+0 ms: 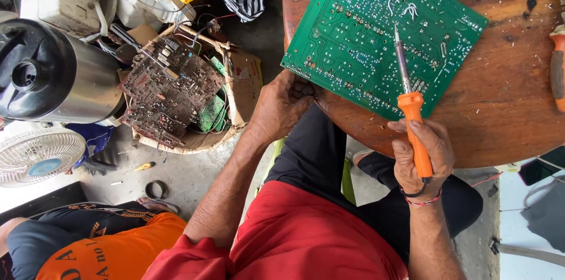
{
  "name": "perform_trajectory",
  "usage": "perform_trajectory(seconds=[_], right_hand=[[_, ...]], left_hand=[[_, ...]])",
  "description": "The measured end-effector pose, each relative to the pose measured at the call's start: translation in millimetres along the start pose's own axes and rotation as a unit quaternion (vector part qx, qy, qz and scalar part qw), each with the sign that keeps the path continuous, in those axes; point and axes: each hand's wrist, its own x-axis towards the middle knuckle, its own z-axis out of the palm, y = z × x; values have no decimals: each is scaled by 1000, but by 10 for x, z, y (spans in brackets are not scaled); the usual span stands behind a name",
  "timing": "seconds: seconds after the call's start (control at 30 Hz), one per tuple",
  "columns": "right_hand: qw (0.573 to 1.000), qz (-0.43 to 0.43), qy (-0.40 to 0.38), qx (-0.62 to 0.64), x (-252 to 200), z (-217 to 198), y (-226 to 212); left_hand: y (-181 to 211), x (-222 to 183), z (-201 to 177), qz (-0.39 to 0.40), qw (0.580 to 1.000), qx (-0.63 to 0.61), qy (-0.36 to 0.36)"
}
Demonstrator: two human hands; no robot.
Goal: Desoldering electronic components from a printed circuit board using a soldering iron and pliers.
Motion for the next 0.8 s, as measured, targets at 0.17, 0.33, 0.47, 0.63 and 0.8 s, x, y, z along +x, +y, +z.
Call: perform_trajectory(seconds=[0.17, 0.33, 0.47, 0.63, 0.8], right_hand=[[1000, 10, -10, -4, 50, 7, -44], [1000, 9, -5, -2, 25, 21, -4], [996, -14, 42, 83, 30, 51, -96], [991, -4, 97, 91, -48, -68, -428], [995, 3, 100, 8, 250, -189, -927]], left_hand=[[-325, -2, -4, -48, 997, -62, -17], [-449, -78, -28, -38, 989, -142, -13], [-106, -296, -119, -4, 988, -157, -8], [494, -591, 11, 69, 977, -203, -9], [872, -671, 298, 154, 966, -203, -33]])
